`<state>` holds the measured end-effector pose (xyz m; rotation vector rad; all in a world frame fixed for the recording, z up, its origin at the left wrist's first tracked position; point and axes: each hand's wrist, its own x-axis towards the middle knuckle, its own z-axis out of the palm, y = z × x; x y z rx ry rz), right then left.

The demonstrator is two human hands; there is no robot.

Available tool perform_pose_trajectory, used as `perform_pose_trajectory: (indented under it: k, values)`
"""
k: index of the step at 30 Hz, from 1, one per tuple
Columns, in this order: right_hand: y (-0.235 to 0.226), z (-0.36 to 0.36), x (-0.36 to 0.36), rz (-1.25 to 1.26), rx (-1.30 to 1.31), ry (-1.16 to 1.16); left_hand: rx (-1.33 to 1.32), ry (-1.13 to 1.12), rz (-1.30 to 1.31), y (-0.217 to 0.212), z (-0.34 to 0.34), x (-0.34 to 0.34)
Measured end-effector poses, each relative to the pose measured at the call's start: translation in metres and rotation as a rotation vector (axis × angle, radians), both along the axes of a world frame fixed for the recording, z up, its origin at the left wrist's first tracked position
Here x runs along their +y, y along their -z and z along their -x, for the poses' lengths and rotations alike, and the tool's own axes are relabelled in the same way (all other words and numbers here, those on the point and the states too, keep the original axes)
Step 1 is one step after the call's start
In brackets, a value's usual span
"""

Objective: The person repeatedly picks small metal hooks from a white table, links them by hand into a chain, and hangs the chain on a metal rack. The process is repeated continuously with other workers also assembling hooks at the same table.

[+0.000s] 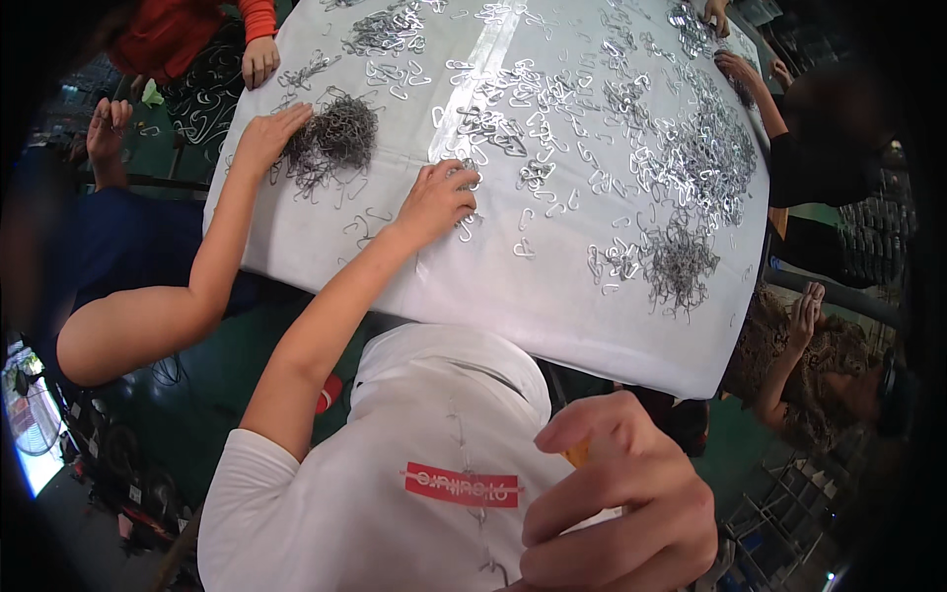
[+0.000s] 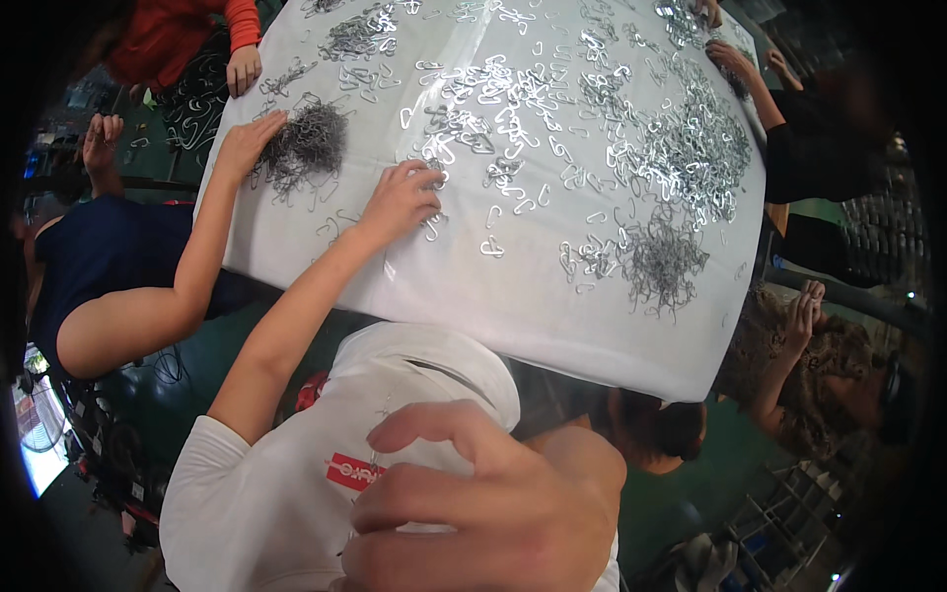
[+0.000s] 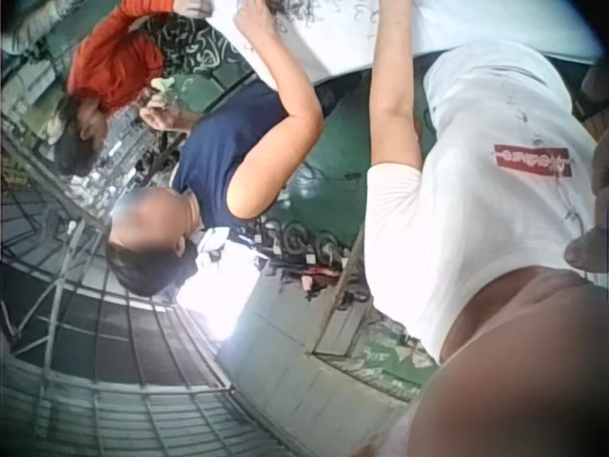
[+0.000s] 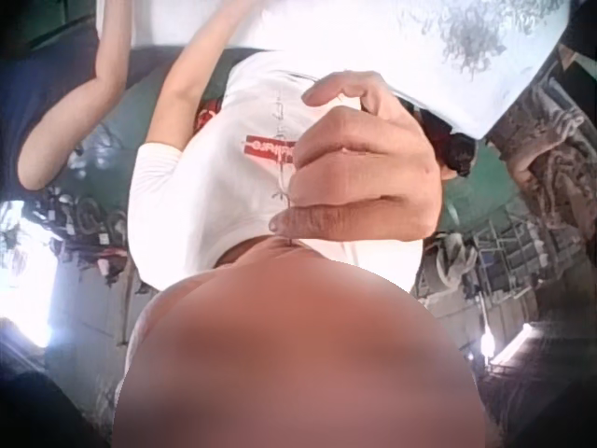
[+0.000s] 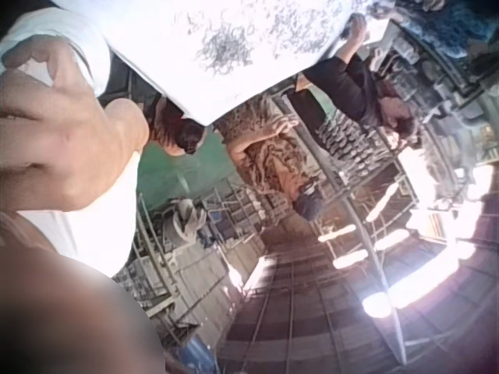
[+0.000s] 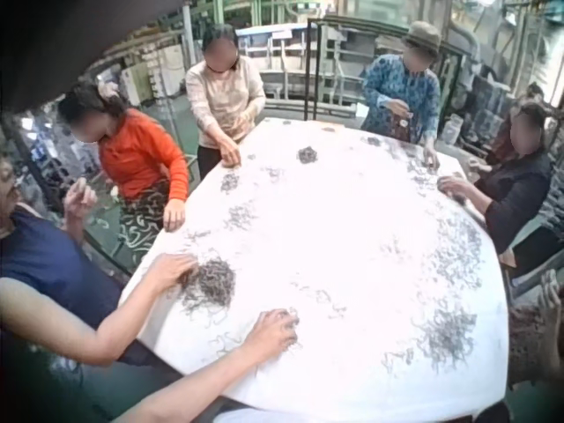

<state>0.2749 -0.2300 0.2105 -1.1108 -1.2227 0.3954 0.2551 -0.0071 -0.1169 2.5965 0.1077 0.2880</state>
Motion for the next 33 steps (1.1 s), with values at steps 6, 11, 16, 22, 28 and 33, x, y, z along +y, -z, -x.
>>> perform_pose_trajectory:
  k: [6,11,16,22,28,33]
  values:
    - [0.05,-0.077,-0.001,0.315,-0.074,0.17,0.058,-0.21,0.631,-0.03,0.004,-0.003]
    - [0.169,-0.073,0.051,0.758,0.024,0.504,0.122,-0.117,1.166,-0.054,0.004,-0.011]
    - [0.203,-0.069,0.061,0.764,0.215,0.528,0.239,-0.181,1.522,-0.066,0.009,-0.019]
    - [0.208,-0.067,0.059,0.65,0.117,0.56,0.458,-0.188,1.876,-0.059,0.024,-0.02]
    - [0.222,-0.061,0.056,0.438,-0.121,0.58,0.289,-0.35,2.026,-0.047,0.031,-0.026]
    - [0.239,-0.056,0.054,0.355,-0.127,0.647,0.209,-0.474,2.184,-0.049,0.032,-0.032]
